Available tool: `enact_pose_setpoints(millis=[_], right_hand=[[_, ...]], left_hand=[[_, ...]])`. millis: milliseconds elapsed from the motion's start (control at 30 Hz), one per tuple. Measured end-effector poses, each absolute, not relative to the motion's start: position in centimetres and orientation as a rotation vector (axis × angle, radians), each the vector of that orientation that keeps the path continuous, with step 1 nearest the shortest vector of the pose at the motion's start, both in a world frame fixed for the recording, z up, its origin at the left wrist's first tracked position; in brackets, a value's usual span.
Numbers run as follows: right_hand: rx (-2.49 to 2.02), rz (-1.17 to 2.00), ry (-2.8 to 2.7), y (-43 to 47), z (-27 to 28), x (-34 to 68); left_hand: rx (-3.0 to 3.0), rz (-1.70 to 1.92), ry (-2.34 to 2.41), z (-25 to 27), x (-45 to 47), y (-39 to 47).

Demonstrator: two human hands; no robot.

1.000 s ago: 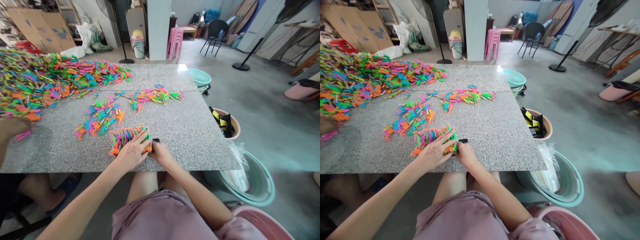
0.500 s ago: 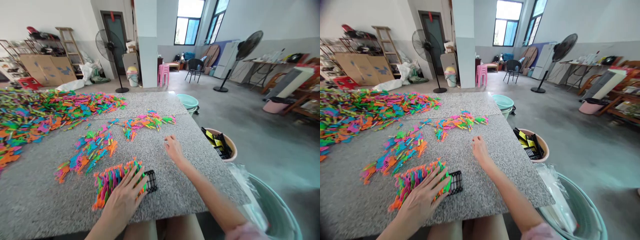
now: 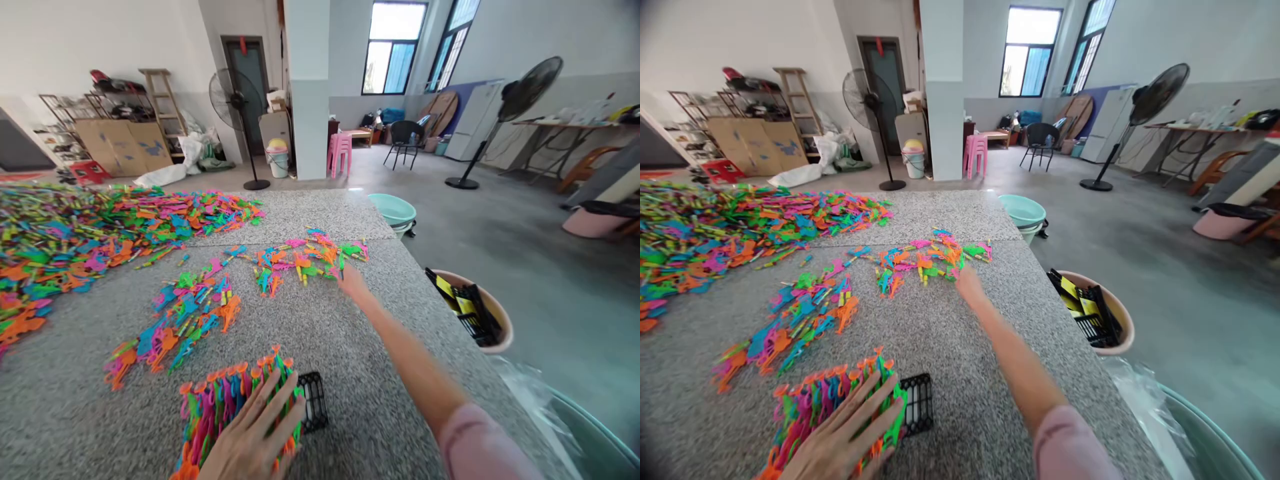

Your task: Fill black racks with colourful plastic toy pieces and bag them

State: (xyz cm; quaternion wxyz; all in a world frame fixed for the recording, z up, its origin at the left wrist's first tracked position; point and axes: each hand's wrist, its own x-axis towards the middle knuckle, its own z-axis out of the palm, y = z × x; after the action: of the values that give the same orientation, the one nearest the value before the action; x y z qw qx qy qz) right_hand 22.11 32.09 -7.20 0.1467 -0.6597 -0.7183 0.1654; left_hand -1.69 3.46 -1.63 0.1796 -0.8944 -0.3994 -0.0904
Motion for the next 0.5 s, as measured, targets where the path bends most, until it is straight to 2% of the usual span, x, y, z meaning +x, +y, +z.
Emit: enact_pose_setpoints(millis=[100, 200, 267, 367, 500], right_hand=[[-1.829, 0.736, -1.95, 27.6, -8.3, 25.4], [-1.575, 1.209, -1.55, 23.4, -9.0, 26.8], [-1.44, 1.405, -1.305, 21.3, -9.0, 26.6], [-1.4, 1.409, -1.328, 18.3, -8.6, 25.3], [-1.396, 1.291, -1.673, 13.5, -8.2, 22.8]], left_hand=[[-2.557, -0.327, -1.128, -1.2, -1.6, 3.5], [-2.599, -0.366, -1.143, -0.9, -1.4, 3.6], [-2.624, -0.375, -1.193, -0.6, -1.2, 3.6], [-2.665, -0.355, -1.262, -0.1, -1.1, 3.2], [-2.726, -0.315, -1.344, 0.5, -1.6, 2.9]])
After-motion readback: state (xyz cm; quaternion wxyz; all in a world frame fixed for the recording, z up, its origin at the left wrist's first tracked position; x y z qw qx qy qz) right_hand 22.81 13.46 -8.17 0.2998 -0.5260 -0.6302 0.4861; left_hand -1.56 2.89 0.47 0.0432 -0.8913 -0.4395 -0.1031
